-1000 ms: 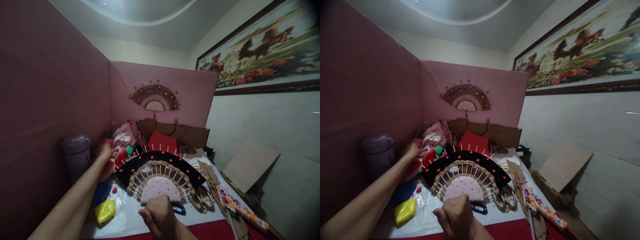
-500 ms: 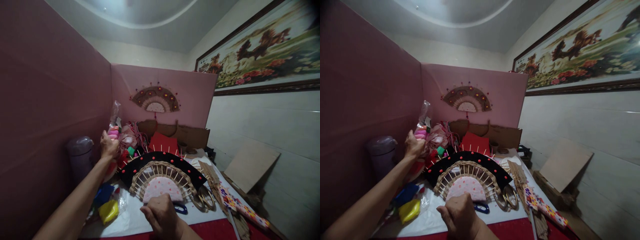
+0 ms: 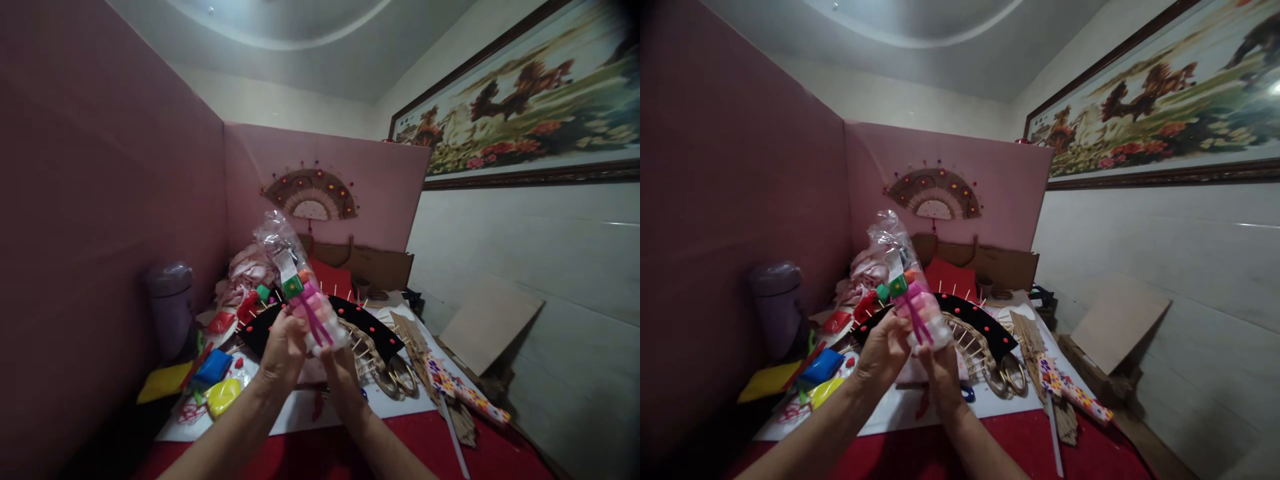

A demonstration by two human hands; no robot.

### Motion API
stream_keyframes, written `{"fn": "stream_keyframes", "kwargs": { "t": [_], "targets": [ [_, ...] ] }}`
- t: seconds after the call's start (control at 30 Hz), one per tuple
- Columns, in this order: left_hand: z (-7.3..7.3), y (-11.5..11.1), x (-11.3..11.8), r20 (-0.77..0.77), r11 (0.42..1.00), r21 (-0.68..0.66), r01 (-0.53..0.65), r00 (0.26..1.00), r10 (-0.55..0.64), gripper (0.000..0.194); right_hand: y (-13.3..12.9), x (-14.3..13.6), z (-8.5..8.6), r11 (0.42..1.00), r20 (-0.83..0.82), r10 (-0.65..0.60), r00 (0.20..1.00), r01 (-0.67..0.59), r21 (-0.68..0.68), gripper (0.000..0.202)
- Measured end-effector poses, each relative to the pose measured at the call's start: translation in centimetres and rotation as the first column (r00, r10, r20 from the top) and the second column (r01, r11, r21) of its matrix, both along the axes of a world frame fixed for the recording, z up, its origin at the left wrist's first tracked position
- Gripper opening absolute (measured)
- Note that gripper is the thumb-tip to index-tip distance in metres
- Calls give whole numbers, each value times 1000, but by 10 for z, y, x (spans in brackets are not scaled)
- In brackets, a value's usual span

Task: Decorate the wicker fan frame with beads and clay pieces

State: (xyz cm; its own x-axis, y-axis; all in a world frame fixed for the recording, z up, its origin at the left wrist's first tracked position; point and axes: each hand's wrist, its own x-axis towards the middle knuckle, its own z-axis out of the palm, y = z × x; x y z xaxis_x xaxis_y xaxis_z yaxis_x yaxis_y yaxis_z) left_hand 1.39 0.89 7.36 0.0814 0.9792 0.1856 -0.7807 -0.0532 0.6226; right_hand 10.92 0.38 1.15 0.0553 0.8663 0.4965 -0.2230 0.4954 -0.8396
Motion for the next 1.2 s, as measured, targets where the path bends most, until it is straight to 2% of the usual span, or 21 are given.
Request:
{"fn": "stream_keyframes", "kwargs": {
  "t": [0.13,0.27,0.37,0.53,0.6,0.7,0.8,0.87,1.0,1.2],
  "targets": [
    [-14,2,7,-44,997,52,-49,998,52,30,5,4,-1,995,-194,-49,980,31,-91,42],
    [-21,9,-4,-92,997,13,-80,992,81,44,10,11,4,994,-225,-105,969,97,-46,42],
    [-27,14,-18,-38,999,-30,-20,999,19,40,10,15,6,981,-113,-190,975,193,19,44],
    [-39,23,-38,120,992,-108,64,991,-50,15,9,17,11,949,170,-300,939,275,155,51],
    [-40,26,-42,166,985,-140,105,983,-81,8,10,17,21,937,264,-338,903,296,185,48],
    [-39,29,-47,222,979,-176,106,973,-65,9,14,16,43,929,416,-367,832,305,209,34],
    [-37,33,-50,270,975,-211,74,963,-14,13,21,12,64,901,577,-433,693,306,308,20],
    [-36,36,-53,296,970,-237,55,955,18,17,26,6,73,872,623,-486,614,290,394,16],
    [-37,42,-58,336,969,-245,35,940,51,20,38,-8,84,833,643,-538,546,228,503,14],
    [-40,49,-63,317,964,-267,14,945,74,11,60,-24,110,826,707,-548,446,160,540,11]
  ]
}}
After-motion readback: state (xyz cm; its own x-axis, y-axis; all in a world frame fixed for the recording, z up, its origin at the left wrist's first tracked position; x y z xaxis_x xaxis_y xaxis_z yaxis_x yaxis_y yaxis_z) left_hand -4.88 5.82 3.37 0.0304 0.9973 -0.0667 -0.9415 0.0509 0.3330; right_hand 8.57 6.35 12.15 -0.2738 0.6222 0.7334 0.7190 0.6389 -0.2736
